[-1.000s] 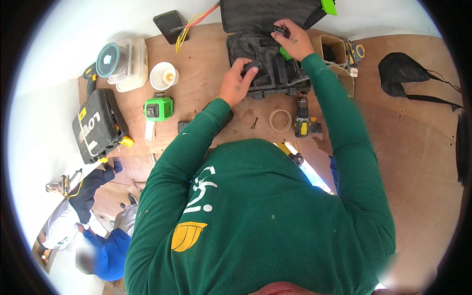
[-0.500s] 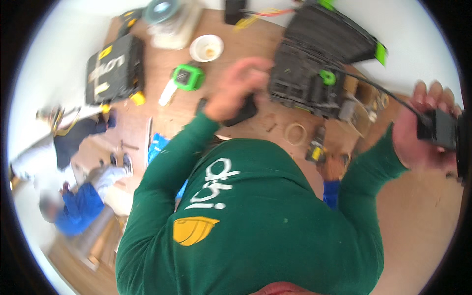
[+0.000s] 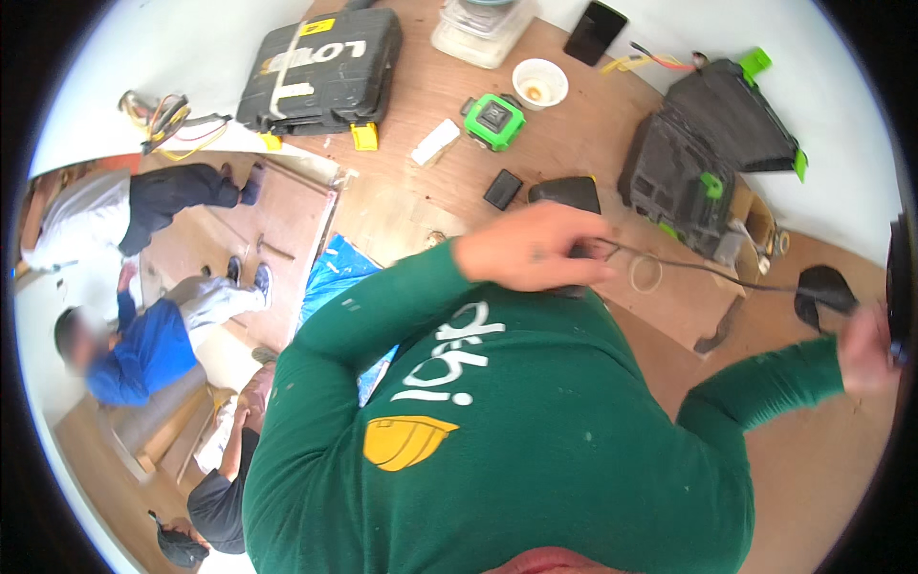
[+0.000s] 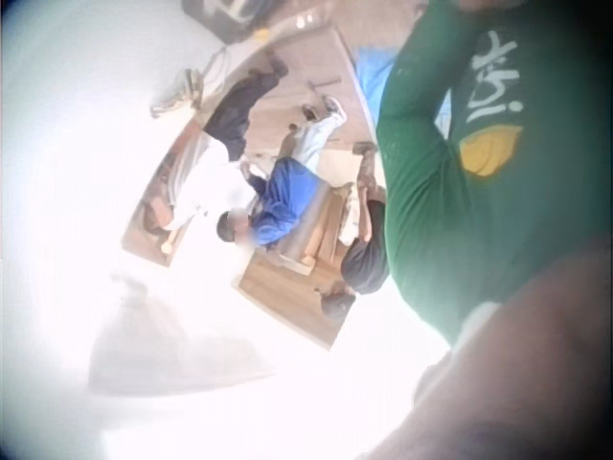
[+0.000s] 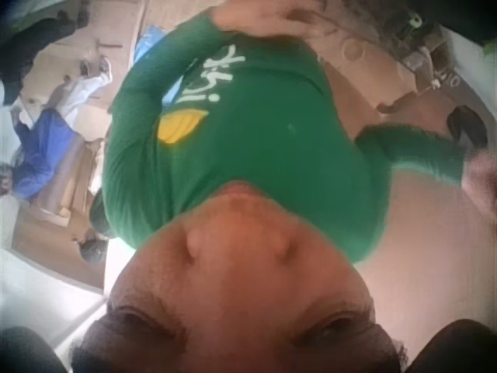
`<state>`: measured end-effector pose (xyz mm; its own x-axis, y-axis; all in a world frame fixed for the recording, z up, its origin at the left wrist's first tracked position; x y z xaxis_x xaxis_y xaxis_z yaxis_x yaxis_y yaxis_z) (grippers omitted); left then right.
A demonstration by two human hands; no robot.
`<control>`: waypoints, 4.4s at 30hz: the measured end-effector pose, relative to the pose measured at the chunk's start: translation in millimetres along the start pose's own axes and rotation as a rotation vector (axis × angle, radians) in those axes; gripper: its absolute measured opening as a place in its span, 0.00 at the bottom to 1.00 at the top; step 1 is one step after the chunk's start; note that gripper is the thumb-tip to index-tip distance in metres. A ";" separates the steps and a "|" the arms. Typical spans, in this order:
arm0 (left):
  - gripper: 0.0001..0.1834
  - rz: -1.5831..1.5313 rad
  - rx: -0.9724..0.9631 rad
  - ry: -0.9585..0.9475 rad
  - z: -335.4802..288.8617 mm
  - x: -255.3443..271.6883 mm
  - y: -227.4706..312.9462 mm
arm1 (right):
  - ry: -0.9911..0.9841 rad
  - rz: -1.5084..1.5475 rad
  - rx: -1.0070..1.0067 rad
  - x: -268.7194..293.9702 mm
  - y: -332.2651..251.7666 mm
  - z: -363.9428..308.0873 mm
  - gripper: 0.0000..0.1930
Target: The person removes a green laser level from a yellow tripod, places it on a workbench, and opens a black carrying case. They then retrieve a black battery pack, attach it to the laser level, and activate the device to project a green laser line. Finally, they place the laser level and battery back into the case and close it.
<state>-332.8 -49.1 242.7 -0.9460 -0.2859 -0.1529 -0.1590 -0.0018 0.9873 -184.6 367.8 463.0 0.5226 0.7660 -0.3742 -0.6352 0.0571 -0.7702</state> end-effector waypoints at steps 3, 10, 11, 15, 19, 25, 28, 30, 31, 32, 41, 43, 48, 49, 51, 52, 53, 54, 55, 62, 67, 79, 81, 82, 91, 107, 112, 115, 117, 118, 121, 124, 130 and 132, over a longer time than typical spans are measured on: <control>0.17 -0.267 0.094 0.055 -72.8 21.9 -0.2 | 0.013 -0.021 -0.302 -68.2 90.8 -85.5 0.20; 0.25 -0.706 0.157 0.436 -186.2 56.0 -64.7 | -0.714 -0.384 -0.622 -325.1 260.9 -345.6 0.17; 0.26 -0.732 0.156 0.438 -200.7 55.8 -80.3 | -0.742 -0.478 -0.473 -336.1 281.8 -365.8 0.18; 0.29 -0.811 0.175 0.617 -248.6 59.4 -110.8 | -0.977 -0.662 -0.255 -371.0 300.3 -401.3 0.20; 0.32 -0.794 0.162 0.767 -270.8 64.7 -109.4 | -1.021 -0.712 -0.433 -345.2 323.1 -407.8 0.22; 0.30 -0.597 0.117 0.743 -270.3 77.0 -86.8 | -1.245 -1.583 0.158 -212.2 395.5 -399.4 0.19; 0.31 -0.586 0.078 0.757 -248.4 77.2 -74.4 | -1.430 -1.609 0.061 -207.4 415.7 -399.4 0.21; 0.32 -0.582 0.052 0.778 -231.2 76.1 -67.3 | -1.423 -1.535 0.034 -215.6 415.2 -396.0 0.21; 0.33 -0.584 0.060 0.793 -224.5 75.4 -66.7 | -1.423 -1.497 0.019 -218.8 405.1 -392.4 0.21; 0.33 -0.586 0.069 0.806 -218.3 75.5 -65.0 | -1.315 -1.395 -0.033 -218.9 388.2 -386.0 0.23; 0.33 -0.689 0.014 0.888 -164.8 68.2 -61.6 | -0.060 -0.425 -0.943 33.2 341.7 -268.0 0.21; 0.31 -0.703 0.039 0.876 -148.5 60.4 -61.1 | -0.127 -0.654 -0.861 58.1 326.2 -228.5 0.18; 0.31 -0.713 0.050 0.886 -113.2 43.8 -62.7 | -0.738 -1.414 -0.184 44.0 304.8 -185.8 0.18; 0.31 -0.709 0.050 0.886 -108.7 40.5 -62.0 | -0.842 -1.508 0.061 35.3 300.0 -186.9 0.18; 0.31 -0.702 0.050 0.885 -101.9 35.1 -61.4 | -0.874 -1.483 -0.051 46.7 311.1 -192.0 0.18; 0.31 -0.699 0.051 0.890 -99.6 33.5 -62.1 | -0.890 -1.470 -0.107 51.4 316.0 -194.5 0.17; 0.31 -0.696 0.052 0.894 -97.5 32.0 -63.4 | -0.905 -1.508 -0.083 55.3 316.1 -195.4 0.17; 0.31 -0.692 0.052 0.906 -96.6 30.3 -64.6 | -0.925 -1.539 -0.054 51.2 311.7 -192.5 0.16; 0.31 -0.694 0.058 0.927 -95.7 28.8 -65.6 | -0.942 -1.572 -0.026 47.9 306.7 -190.2 0.16; 0.32 -0.702 0.063 0.969 -82.5 20.5 -66.4 | -0.937 -1.550 -0.043 58.8 313.7 -181.2 0.16; 0.30 -0.636 0.052 1.223 -119.4 30.1 -46.1 | -0.847 -1.384 0.064 10.3 327.1 -190.8 0.15; 0.29 -1.074 -0.555 1.082 -161.0 68.9 -37.6 | -1.134 -1.816 0.112 66.2 296.8 -208.1 0.18; 0.29 -1.014 -0.646 0.937 -169.6 88.2 -7.0 | -1.148 -1.793 0.114 32.5 319.2 -202.8 0.18; 0.30 -1.034 -0.659 0.945 -177.8 93.1 -3.7 | -1.161 -1.802 0.116 25.8 331.7 -204.4 0.18; 0.32 -0.941 -0.454 0.942 -156.4 73.8 -22.6 | -1.167 -1.058 0.002 -104.2 323.9 -265.1 0.37; 0.30 -0.952 -0.064 0.932 -69.5 4.3 -45.6 | -1.106 -1.498 0.182 -95.9 384.0 -323.8 0.30; 0.29 -0.833 0.001 0.993 -62.4 -5.9 -51.0 | -1.056 -1.093 0.042 -83.6 326.2 -321.4 0.30; 0.27 -0.934 -0.048 1.002 -57.4 -13.5 -44.9 | -1.048 -0.846 -0.175 -48.3 308.9 -324.7 0.31; 0.26 -0.995 -0.068 1.026 -55.7 -13.3 -43.7 | -1.094 -0.878 -0.254 -26.2 308.7 -329.6 0.26; 0.26 -0.987 -0.057 1.041 -58.3 -10.3 -43.8 | -1.116 -0.887 -0.291 -19.6 308.9 -331.4 0.24; 0.24 -0.893 -0.021 1.082 -53.4 -13.7 -36.2 | -1.057 -0.855 -0.484 7.9 297.9 -316.7 0.19; 0.23 -0.871 -0.048 0.993 -50.7 -17.1 -32.5 | -0.779 -1.031 -0.064 8.9 270.2 -233.7 0.15; 0.27 -0.815 0.076 1.004 -49.4 -21.3 -38.3 | -0.121 -1.437 0.732 10.9 174.7 -22.3 0.21; 0.28 -0.813 0.100 0.990 -52.9 -23.4 -44.9 | -0.298 -1.523 0.557 30.0 190.8 15.5 0.24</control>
<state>-288.6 -93.1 204.2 0.0379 -0.8233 -0.5663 -0.6500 -0.4508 0.6118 -299.0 411.7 312.8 0.7391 -0.1223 0.6624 0.1808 0.9833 -0.0203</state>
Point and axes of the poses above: each hand's wrist, its own z-axis towards the middle knuckle, its own x-axis out of the back of the hand, y = z × x, the point moved 7 cm from there along z, towards the middle knuckle, and after that the axes turned 12 degrees about -z, right-handed, at the moved point
